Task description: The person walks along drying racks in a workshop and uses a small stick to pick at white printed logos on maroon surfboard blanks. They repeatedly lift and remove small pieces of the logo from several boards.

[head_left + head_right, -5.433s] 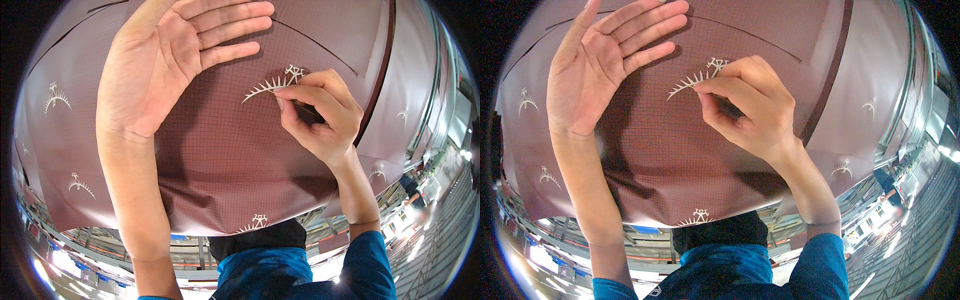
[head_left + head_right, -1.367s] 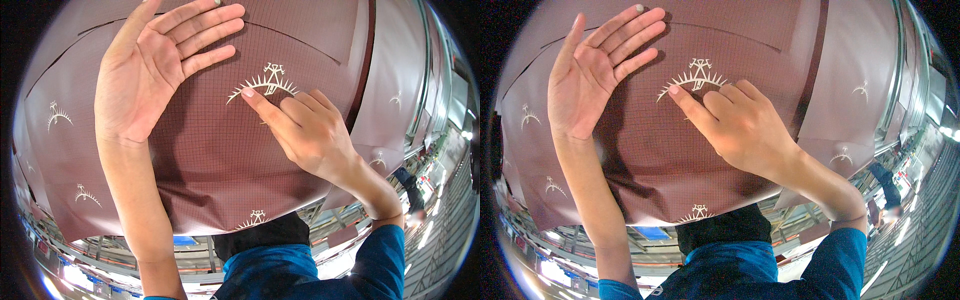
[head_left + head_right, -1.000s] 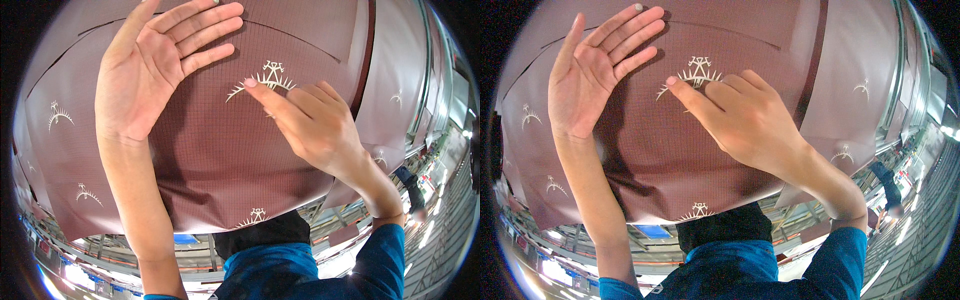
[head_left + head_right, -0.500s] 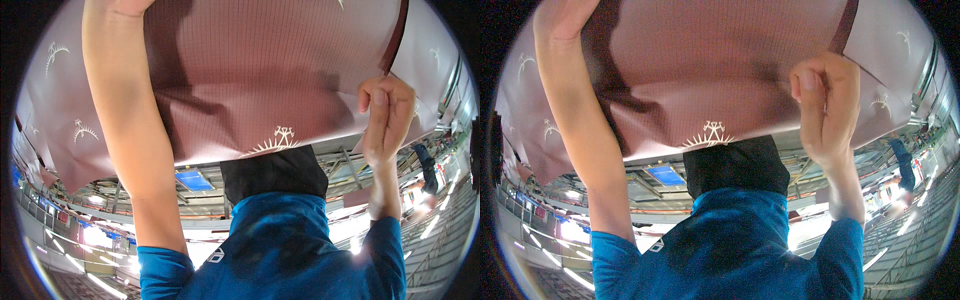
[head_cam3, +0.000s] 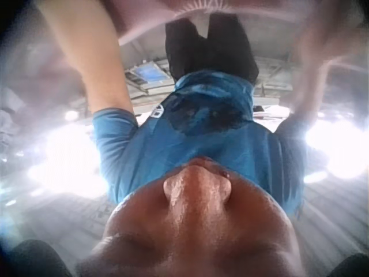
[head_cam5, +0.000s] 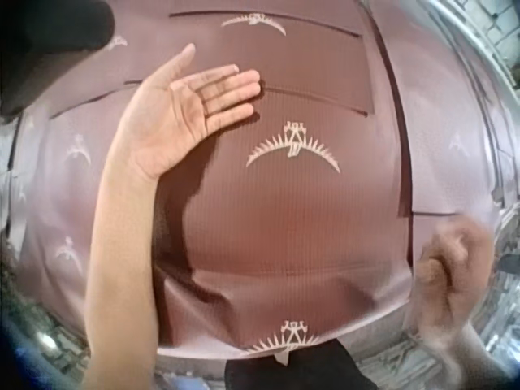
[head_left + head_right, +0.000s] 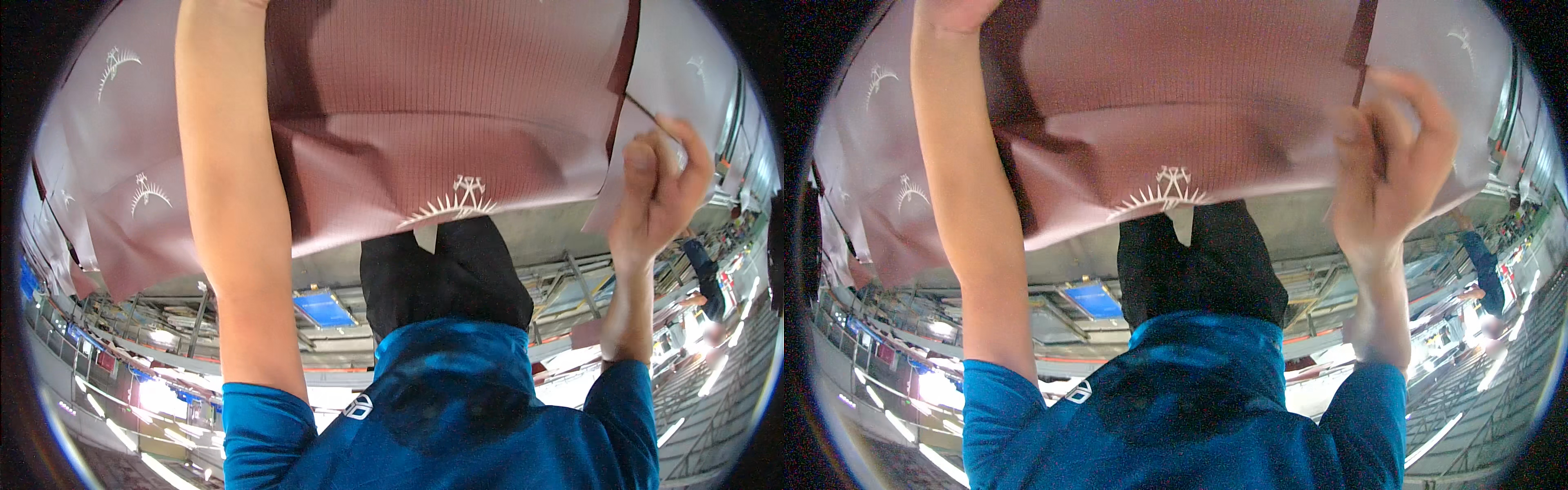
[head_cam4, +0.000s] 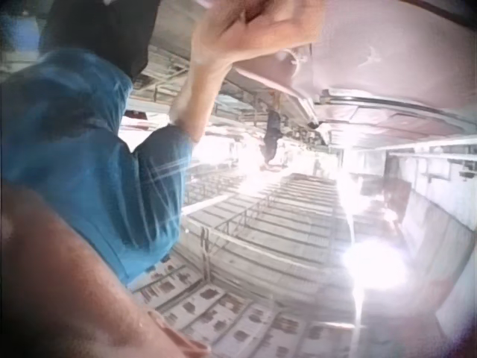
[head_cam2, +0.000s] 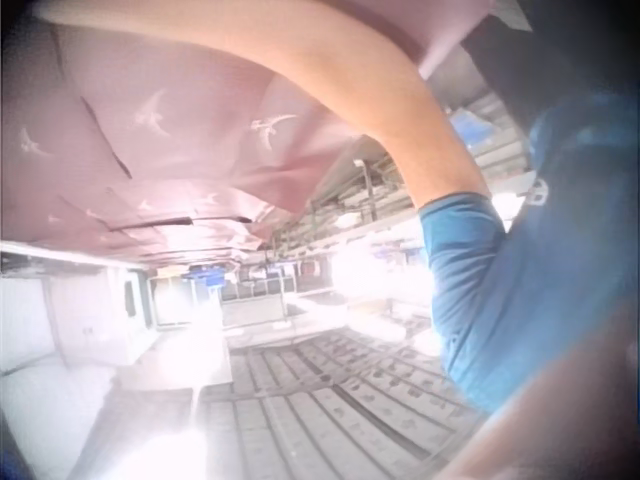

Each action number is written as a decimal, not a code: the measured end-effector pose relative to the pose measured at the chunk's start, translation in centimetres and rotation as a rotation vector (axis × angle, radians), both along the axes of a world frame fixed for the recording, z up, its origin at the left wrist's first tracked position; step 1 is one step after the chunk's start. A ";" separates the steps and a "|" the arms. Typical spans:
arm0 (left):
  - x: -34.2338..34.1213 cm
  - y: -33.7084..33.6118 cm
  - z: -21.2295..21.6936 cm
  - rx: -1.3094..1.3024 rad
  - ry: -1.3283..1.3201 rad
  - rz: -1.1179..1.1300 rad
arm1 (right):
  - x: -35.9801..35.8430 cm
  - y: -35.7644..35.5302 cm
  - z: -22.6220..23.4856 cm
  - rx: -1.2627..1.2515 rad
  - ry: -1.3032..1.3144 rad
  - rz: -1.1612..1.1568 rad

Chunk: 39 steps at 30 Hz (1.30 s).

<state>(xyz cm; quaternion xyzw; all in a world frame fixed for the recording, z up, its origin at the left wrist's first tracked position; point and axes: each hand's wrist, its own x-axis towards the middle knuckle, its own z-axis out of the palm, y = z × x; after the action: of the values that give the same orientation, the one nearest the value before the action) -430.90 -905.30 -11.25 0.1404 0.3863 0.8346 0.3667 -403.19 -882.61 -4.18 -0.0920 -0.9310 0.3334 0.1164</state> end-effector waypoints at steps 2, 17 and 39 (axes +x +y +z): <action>1.1 0.5 -0.2 -0.060 0.007 0.047 | -3.6 1.1 0.0 0.295 -0.060 0.169; 1.3 0.5 1.0 -0.089 -0.490 0.081 | -22.3 -1.1 -7.6 -0.293 0.249 0.273; 1.1 -0.4 0.7 -0.019 -0.561 0.081 | -22.0 -2.2 -8.2 -0.218 0.225 0.262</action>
<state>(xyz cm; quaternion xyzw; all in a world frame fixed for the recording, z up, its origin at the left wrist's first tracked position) -429.81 -905.66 -10.54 -0.1148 0.2828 0.8512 0.4270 -425.17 -884.84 -12.39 0.0555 -0.8746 0.4527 0.1645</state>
